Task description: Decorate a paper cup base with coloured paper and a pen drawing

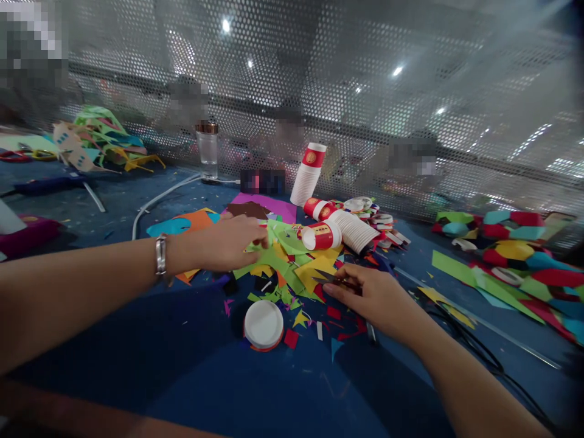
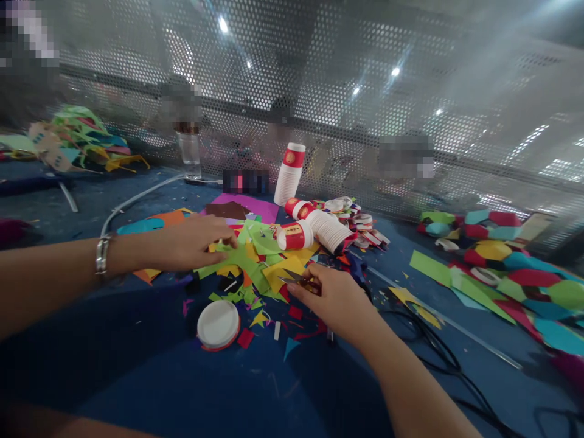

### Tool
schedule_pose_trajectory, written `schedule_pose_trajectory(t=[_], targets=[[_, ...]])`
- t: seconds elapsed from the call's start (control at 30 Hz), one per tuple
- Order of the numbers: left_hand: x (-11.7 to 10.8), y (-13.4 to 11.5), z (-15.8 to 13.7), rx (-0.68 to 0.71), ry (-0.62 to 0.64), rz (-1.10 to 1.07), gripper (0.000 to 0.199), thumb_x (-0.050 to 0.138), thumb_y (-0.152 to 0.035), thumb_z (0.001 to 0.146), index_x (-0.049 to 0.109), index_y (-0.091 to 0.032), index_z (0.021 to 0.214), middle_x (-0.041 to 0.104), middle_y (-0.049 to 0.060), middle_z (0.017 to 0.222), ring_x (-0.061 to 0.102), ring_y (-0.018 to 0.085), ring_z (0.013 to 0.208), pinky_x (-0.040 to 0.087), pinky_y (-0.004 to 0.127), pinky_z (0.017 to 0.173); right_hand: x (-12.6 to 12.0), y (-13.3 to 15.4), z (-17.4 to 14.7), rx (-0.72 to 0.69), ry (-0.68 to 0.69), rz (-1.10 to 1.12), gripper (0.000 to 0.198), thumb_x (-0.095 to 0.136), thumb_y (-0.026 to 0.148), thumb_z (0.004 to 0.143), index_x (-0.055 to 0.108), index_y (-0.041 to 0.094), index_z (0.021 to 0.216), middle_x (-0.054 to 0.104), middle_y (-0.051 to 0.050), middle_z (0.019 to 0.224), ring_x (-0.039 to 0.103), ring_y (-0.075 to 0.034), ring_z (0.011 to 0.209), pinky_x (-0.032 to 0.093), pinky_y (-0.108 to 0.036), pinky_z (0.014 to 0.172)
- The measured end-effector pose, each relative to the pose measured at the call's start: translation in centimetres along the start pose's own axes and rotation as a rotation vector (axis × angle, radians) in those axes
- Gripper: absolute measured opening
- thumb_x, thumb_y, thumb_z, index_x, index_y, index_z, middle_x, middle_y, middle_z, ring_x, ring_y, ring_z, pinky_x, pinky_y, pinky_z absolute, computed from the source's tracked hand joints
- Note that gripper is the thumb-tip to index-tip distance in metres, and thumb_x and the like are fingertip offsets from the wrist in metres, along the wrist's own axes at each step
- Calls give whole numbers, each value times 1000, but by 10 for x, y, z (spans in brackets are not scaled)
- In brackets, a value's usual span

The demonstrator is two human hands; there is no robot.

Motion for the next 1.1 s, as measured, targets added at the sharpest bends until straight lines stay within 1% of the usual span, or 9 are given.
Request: schedule_pose_trajectory(t=[0.13, 0.2, 0.27, 0.4, 0.57, 0.7, 0.9, 1.0, 1.1], targets=[[1, 2, 47, -76, -21, 82, 35, 65, -38, 98, 67, -20, 128, 67, 13, 131, 59, 31, 125, 47, 53, 106, 0, 1, -1, 3, 3, 0, 39, 58, 61, 94, 67, 23, 91, 70, -4, 74, 64, -22, 68, 39, -33, 61], [4, 5, 70, -120, 3, 110, 41, 67, -44, 100, 64, -18, 130, 65, 12, 135, 63, 30, 122, 53, 54, 104, 0, 1, -1, 7, 3, 1, 37, 58, 60, 94, 66, 23, 90, 71, -4, 74, 64, -23, 68, 40, -33, 61], [9, 9, 87, -162, 50, 128, 38, 67, -42, 101, 65, -17, 130, 66, 11, 134, 66, 28, 117, 57, 51, 100, 0, 0, -1, 15, 0, 1, 35, 59, 58, 94, 66, 23, 89, 71, -4, 76, 64, -23, 69, 40, -33, 61], [14, 23, 106, -223, 107, 128, 37, 67, -39, 102, 64, -18, 132, 65, 12, 136, 67, 27, 117, 58, 50, 99, 1, -1, 1, 24, 0, 8, 32, 61, 54, 94, 65, 23, 90, 74, -6, 82, 67, -24, 73, 42, -34, 64], [18, 29, 107, -244, 132, 83, 38, 68, -39, 101, 64, -18, 133, 65, 12, 136, 66, 28, 118, 58, 51, 100, 2, -1, 3, 32, 8, 21, 31, 61, 53, 94, 65, 23, 92, 75, -7, 85, 68, -25, 76, 43, -35, 66], [20, 22, 100, -249, 139, 69, 38, 68, -39, 101, 64, -18, 132, 65, 12, 136, 66, 28, 118, 58, 51, 100, 2, -2, 2, 35, 17, 28, 33, 60, 56, 95, 64, 23, 92, 74, -6, 82, 68, -25, 75, 43, -35, 65], [16, 7, 95, -190, 225, -30, 35, 67, -39, 102, 65, -17, 129, 68, 10, 129, 69, 25, 109, 61, 46, 93, 1, -2, 1, 32, 25, 36, 35, 58, 58, 95, 64, 24, 92, 73, -5, 81, 67, -24, 73, 43, -35, 65], [9, 8, 95, -184, 199, -88, 33, 67, -38, 102, 66, -17, 127, 69, 10, 126, 70, 24, 106, 62, 44, 90, 0, 0, 1, 17, 22, 33, 35, 58, 58, 94, 64, 24, 90, 70, -3, 76, 63, -22, 70, 41, -34, 63], [-9, 18, 92, -200, 144, -130, 30, 68, -39, 101, 68, -15, 118, 72, 7, 115, 71, 22, 97, 62, 40, 84, -1, -1, 1, 13, 19, 29, 37, 58, 60, 93, 65, 24, 91, 68, -2, 73, 60, -22, 67, 39, -34, 62]])
Point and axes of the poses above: each hand's wrist, its own z-axis towards the middle knuckle, its own x-axis out of the palm, y = z × x, the point moved 3 cm from there along z, towards the middle knuckle
